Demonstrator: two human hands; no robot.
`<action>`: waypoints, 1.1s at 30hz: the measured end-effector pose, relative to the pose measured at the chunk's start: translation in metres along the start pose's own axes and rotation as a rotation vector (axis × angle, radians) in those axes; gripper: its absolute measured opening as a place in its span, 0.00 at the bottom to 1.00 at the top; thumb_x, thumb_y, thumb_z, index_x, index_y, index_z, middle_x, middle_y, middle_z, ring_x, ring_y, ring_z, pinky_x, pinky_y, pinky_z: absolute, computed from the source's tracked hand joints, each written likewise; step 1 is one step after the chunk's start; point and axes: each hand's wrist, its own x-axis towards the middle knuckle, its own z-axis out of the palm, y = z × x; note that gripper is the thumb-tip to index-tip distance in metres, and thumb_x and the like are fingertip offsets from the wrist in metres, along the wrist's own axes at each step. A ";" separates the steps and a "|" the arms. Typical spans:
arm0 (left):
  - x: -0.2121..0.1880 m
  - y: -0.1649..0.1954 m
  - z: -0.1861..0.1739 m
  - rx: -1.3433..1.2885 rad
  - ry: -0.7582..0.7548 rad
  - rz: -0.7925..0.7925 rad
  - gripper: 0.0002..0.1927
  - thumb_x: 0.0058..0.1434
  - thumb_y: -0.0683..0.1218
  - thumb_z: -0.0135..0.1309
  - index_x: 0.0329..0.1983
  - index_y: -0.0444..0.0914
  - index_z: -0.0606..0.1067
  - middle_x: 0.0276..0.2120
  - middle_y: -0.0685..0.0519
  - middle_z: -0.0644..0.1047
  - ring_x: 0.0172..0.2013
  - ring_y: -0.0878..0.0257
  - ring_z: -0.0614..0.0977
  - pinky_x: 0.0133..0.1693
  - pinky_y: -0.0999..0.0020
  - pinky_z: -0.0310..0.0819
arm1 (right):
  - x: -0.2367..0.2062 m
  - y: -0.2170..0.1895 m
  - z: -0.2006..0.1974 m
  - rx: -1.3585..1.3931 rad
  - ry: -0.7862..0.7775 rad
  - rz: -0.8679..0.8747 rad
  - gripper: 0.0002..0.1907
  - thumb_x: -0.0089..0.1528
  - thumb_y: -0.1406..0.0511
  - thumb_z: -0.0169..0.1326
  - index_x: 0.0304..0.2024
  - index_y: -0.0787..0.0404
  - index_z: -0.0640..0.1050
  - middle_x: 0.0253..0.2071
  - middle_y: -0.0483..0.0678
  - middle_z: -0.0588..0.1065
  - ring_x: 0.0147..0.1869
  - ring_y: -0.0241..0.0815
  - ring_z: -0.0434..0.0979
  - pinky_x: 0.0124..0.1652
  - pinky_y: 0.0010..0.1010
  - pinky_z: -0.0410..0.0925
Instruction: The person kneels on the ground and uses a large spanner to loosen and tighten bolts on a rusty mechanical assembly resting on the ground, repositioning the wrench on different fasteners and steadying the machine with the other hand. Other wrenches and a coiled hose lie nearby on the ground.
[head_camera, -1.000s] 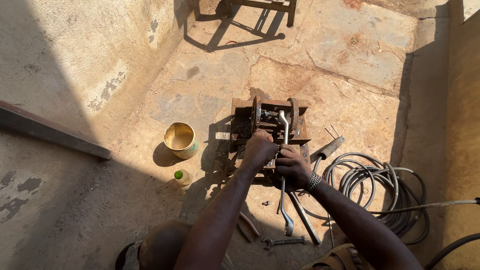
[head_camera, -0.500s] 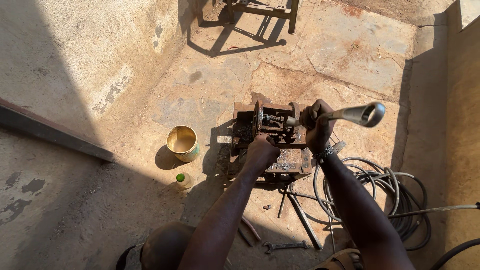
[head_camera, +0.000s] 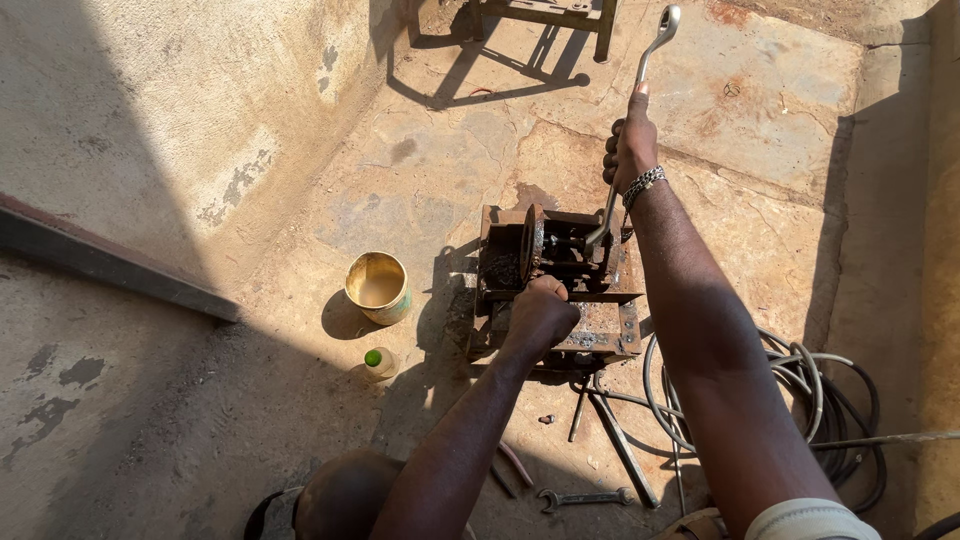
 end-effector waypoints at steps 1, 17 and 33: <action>0.002 -0.001 0.000 -0.007 -0.018 -0.012 0.07 0.42 0.38 0.52 0.26 0.37 0.71 0.32 0.50 0.75 0.32 0.58 0.77 0.35 0.63 0.71 | 0.001 0.001 0.002 0.004 0.018 0.002 0.35 0.60 0.27 0.35 0.22 0.45 0.58 0.17 0.32 0.55 0.18 0.28 0.47 0.18 0.28 0.44; -0.008 0.011 -0.010 0.045 -0.020 -0.063 0.08 0.45 0.39 0.54 0.30 0.37 0.72 0.36 0.48 0.78 0.37 0.56 0.79 0.40 0.61 0.73 | -0.041 0.016 -0.010 0.029 -0.030 -0.469 0.31 0.43 0.30 0.53 0.25 0.43 0.64 0.18 0.33 0.61 0.16 0.30 0.54 0.13 0.31 0.52; -0.007 0.007 -0.007 -0.012 -0.007 -0.075 0.10 0.43 0.39 0.53 0.31 0.38 0.73 0.30 0.49 0.78 0.33 0.57 0.80 0.36 0.62 0.73 | -0.074 0.008 -0.037 0.233 -0.160 -0.537 0.34 0.61 0.29 0.39 0.28 0.48 0.61 0.18 0.34 0.53 0.16 0.30 0.48 0.14 0.29 0.45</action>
